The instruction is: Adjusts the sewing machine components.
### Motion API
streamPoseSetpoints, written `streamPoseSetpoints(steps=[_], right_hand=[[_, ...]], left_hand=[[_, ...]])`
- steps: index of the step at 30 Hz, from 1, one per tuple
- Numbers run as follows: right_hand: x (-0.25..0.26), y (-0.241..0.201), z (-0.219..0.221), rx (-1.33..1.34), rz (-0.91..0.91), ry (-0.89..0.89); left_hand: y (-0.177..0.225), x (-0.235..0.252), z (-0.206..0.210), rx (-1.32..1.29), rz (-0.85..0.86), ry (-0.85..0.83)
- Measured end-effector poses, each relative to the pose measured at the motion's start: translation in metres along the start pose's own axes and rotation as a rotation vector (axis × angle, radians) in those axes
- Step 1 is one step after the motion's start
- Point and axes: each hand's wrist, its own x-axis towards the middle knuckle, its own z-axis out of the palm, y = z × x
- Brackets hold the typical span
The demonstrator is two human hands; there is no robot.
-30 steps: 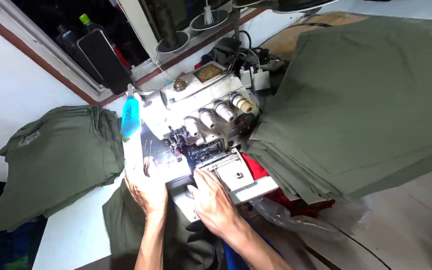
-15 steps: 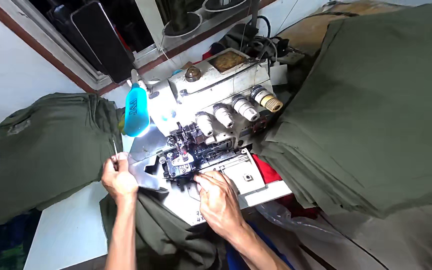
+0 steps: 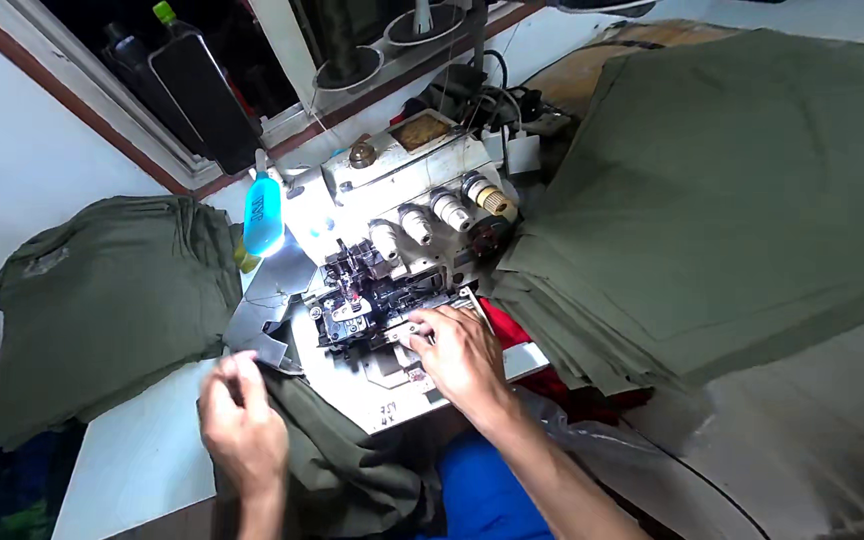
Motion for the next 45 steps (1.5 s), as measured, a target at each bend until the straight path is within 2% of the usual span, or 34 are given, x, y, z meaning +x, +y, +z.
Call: streamPoseSetpoints(steps=[2, 4, 6, 8, 12, 14, 16, 19, 23, 28, 32, 39, 42, 45], right_hand=[[-0.002, 0.002, 0.001, -0.004, -0.025, -0.003], [-0.009, 0.002, -0.007, 0.066, 0.02, -0.064], [-0.016, 0.004, -0.018, 0.213, 0.109, -0.214], [-0.022, 0.011, -0.021, 0.463, 0.118, -0.291], [-0.041, 0.012, -0.016, 0.823, -0.187, -0.117], [-0.044, 0.008, -0.018, 0.97, -0.323, -0.155], [-0.045, 0.005, -0.016, 1.071, -0.369, -0.207], [-0.045, 0.004, -0.01, 1.021, -0.333, -0.123], [-0.046, 0.003, -0.006, 0.814, -0.269, 0.013], [-0.049, 0.0, -0.011, 0.696, -0.294, 0.043], [-0.05, 0.001, -0.01, 0.632, -0.322, 0.067], [-0.049, 0.005, -0.007, 0.647, -0.35, 0.058], [-0.047, 0.007, -0.006, 0.636, -0.389, 0.06], [-0.045, 0.007, -0.005, 0.682, -0.404, 0.04]], left_hand=[[0.012, -0.031, 0.003, -0.195, 0.041, -0.101], [0.019, -0.053, 0.008, -0.357, -0.029, -0.191], [0.024, -0.066, 0.011, -0.454, -0.148, -0.261], [0.028, -0.072, 0.013, -0.523, -0.206, -0.316], [0.04, -0.073, 0.013, -0.623, -0.287, -0.395], [0.046, -0.072, 0.012, -0.662, -0.31, -0.418], [0.053, -0.069, 0.011, -0.703, -0.321, -0.436], [0.06, -0.065, 0.006, -0.747, -0.303, -0.49], [0.064, -0.058, 0.003, -0.789, -0.323, -0.596], [0.072, -0.051, 0.009, -0.677, -0.297, -0.68], [0.075, -0.045, 0.02, -0.603, -0.184, -0.632], [0.066, -0.053, 0.029, -0.266, 0.137, -0.454], [0.065, -0.056, 0.034, -0.242, 0.173, -0.4], [0.065, -0.057, 0.038, -0.27, 0.098, -0.373]])
